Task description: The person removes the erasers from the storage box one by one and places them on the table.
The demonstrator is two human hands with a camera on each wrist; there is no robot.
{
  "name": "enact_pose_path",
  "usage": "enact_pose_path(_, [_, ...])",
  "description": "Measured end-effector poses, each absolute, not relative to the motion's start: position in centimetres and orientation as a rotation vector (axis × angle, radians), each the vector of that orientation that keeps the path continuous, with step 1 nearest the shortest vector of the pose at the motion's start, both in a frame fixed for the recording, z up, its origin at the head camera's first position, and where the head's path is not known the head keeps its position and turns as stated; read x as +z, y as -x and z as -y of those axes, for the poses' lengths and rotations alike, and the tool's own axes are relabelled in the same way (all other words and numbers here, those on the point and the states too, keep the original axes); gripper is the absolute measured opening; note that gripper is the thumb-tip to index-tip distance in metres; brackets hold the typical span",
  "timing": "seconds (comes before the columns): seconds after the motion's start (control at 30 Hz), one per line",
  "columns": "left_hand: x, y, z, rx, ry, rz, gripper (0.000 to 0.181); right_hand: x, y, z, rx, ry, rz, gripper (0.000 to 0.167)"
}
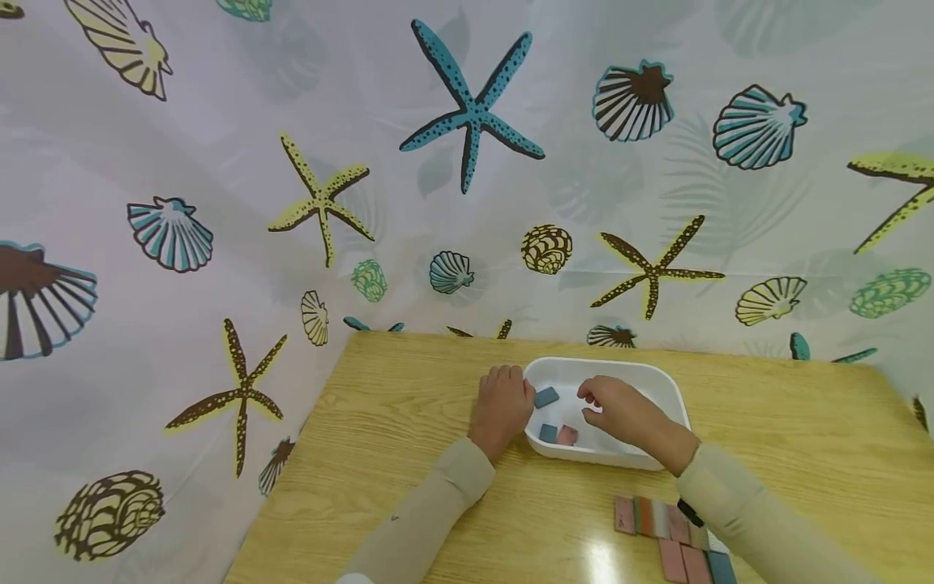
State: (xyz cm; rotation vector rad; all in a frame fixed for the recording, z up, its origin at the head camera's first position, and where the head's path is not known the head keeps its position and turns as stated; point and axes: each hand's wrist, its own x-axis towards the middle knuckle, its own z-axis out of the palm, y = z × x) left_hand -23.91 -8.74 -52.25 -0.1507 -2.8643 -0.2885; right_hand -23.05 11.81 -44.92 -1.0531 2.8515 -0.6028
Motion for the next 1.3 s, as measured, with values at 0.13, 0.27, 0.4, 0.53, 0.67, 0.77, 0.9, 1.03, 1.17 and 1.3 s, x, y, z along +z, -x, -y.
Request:
enact_pose_path(0.13, [-52.3,23.9,8.7,-0.274,0.154,2.863,0.026,-46.0,25.0,-11.3,-0.525,1.093,-2.817,0.021])
enact_pose_path(0.27, [-52.1,23.8,8.7,-0.262,0.151,2.859,0.026,-47.1,26.5,-10.7,-0.419,1.112,-2.787,0.025])
enact_pose_path(0.4, [-52.1,23.8,8.7,-0.266,0.154,2.861,0.026,-48.0,27.6,-10.0,-0.339,1.115,-2.763,0.029])
enact_pose_path(0.53, [-52.4,24.0,8.8,-0.260,0.166,2.864,0.025,-48.4,28.3,-9.0,-0.298,1.130,-2.758,0.031])
enact_pose_path(0.67, [-52.6,24.1,8.9,-0.259,0.170,2.848,0.025,-48.7,28.8,-8.0,-0.266,1.199,-2.758,0.031])
enact_pose_path(0.77, [-52.7,24.1,9.0,-0.242,0.170,2.836,0.025,-48.9,29.2,-7.3,-0.236,1.259,-2.752,0.029])
enact_pose_path(0.9, [-52.8,23.9,8.8,-0.209,0.191,2.817,0.027,-49.3,29.6,-6.8,-0.228,1.229,-2.738,0.022])
enact_pose_path(1.03, [-52.8,23.7,8.6,-0.204,0.205,2.792,0.026,-49.7,29.7,-6.7,-0.249,1.162,-2.725,0.016])
enact_pose_path(1.17, [-52.8,23.6,8.7,-0.193,0.193,2.772,0.024,-49.9,29.5,-6.9,-0.296,1.177,-2.732,0.014])
enact_pose_path(1.3, [-52.7,23.6,8.9,-0.170,0.181,2.769,0.025,-49.9,29.6,-7.0,-0.353,1.179,-2.740,0.013])
